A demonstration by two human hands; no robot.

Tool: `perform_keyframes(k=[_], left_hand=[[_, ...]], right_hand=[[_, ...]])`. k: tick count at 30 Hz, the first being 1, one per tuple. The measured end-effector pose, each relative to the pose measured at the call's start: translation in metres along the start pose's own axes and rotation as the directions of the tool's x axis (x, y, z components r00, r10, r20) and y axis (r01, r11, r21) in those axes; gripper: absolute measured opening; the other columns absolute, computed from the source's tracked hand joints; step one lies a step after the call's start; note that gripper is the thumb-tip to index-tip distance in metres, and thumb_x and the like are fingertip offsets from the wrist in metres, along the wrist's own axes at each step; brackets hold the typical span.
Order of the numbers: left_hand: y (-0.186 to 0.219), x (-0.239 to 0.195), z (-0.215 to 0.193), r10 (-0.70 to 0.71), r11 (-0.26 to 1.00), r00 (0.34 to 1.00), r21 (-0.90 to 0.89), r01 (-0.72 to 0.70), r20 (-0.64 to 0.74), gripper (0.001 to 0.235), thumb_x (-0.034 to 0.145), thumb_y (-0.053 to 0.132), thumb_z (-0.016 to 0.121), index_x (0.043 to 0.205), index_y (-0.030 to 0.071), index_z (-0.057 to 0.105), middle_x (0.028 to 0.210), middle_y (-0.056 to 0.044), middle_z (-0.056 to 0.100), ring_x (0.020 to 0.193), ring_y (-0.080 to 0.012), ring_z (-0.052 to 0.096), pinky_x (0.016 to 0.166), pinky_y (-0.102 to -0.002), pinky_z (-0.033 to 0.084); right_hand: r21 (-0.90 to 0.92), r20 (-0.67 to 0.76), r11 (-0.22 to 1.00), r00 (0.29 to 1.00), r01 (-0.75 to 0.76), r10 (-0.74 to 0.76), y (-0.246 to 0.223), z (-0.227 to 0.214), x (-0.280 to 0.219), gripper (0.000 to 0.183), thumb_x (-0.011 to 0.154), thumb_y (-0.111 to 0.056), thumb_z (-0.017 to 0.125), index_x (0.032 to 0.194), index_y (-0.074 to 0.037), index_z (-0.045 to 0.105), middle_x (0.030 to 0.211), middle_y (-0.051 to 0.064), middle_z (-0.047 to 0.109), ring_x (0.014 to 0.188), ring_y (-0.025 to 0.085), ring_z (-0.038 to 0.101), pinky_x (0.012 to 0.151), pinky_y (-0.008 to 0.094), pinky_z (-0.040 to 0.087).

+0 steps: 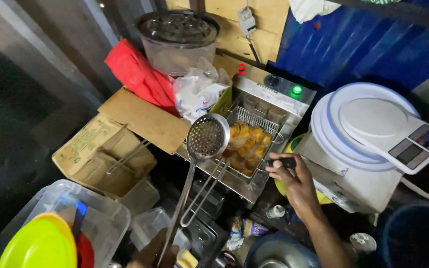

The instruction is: Stirring and inspecting food items as they cook in a deep fryer using a metal skimmer

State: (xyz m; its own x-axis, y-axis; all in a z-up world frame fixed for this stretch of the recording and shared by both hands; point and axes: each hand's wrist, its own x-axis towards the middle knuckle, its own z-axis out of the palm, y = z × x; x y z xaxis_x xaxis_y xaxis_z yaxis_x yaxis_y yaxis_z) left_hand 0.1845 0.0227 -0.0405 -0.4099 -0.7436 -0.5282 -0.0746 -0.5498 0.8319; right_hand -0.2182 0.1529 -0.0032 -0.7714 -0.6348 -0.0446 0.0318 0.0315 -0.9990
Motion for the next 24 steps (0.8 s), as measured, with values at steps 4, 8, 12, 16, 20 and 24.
perform_keyframes(k=[4,8,12,16,20,24], left_hand=[[0.086,-0.013,0.086,0.125,0.541,0.973,0.836,0.096,-0.192,0.050,0.094,0.060,0.063,0.136,0.050,0.087,0.112,0.012,0.096,0.109,-0.0101,0.093,0.091,-0.029,0.069],[0.085,0.010,0.098,0.214,0.518,0.966,0.855,0.015,-0.147,0.052,0.094,0.056,0.062,0.140,0.044,0.084,0.114,0.006,0.095,0.111,-0.0163,0.090,0.090,-0.034,0.067],[0.077,0.025,0.102,0.231,0.505,0.970,0.861,-0.057,-0.071,0.051,0.097,0.048,0.062,0.144,0.041,0.082,0.117,0.004,0.095,0.110,-0.0173,0.091,0.095,-0.039,0.072],[0.076,0.037,0.107,0.193,0.507,0.977,0.862,-0.023,-0.088,0.048,0.097,0.049,0.062,0.140,0.042,0.083,0.110,0.005,0.093,0.103,-0.0160,0.089,0.091,-0.037,0.069],[0.079,0.046,0.110,0.130,0.520,0.983,0.853,0.042,-0.128,0.042,0.098,0.052,0.063,0.131,0.043,0.087,0.092,0.006,0.087,0.087,-0.0128,0.084,0.081,-0.031,0.064],[0.073,0.043,0.107,0.043,0.530,0.984,0.839,0.124,-0.173,0.037,0.099,0.054,0.064,0.123,0.045,0.091,0.075,0.008,0.081,0.071,-0.0097,0.078,0.071,-0.026,0.059]], right_hand=[[-0.038,-0.004,0.998,0.999,-0.052,0.052,0.025,0.004,0.032,0.035,0.104,-0.032,0.069,0.127,-0.006,0.070,0.143,0.015,0.080,0.111,0.034,0.088,0.095,0.043,0.070],[-0.129,-0.017,0.983,0.992,-0.127,0.126,0.023,0.010,0.048,0.036,0.102,-0.035,0.073,0.124,-0.007,0.067,0.127,0.012,0.084,0.092,0.031,0.090,0.085,0.040,0.071],[-0.302,0.002,0.943,0.989,-0.140,0.147,0.018,0.018,0.061,0.042,0.101,-0.040,0.073,0.130,-0.011,0.065,0.118,0.012,0.089,0.086,0.025,0.089,0.078,0.035,0.072],[-0.397,0.061,0.905,0.980,-0.151,0.191,0.028,0.028,0.069,0.052,0.108,-0.042,0.074,0.139,-0.003,0.063,0.116,0.025,0.087,0.087,0.033,0.090,0.082,0.045,0.075],[-0.430,-0.018,0.892,0.989,-0.141,0.148,0.031,0.035,0.072,0.028,0.108,-0.027,0.070,0.128,-0.007,0.069,0.113,0.021,0.089,0.091,0.034,0.089,0.084,0.047,0.073],[-0.468,-0.008,0.871,0.985,0.150,-0.174,0.030,0.020,0.077,0.018,0.110,-0.018,0.066,0.125,-0.009,0.063,0.144,0.011,0.081,0.114,0.029,0.082,0.091,0.050,0.064]])
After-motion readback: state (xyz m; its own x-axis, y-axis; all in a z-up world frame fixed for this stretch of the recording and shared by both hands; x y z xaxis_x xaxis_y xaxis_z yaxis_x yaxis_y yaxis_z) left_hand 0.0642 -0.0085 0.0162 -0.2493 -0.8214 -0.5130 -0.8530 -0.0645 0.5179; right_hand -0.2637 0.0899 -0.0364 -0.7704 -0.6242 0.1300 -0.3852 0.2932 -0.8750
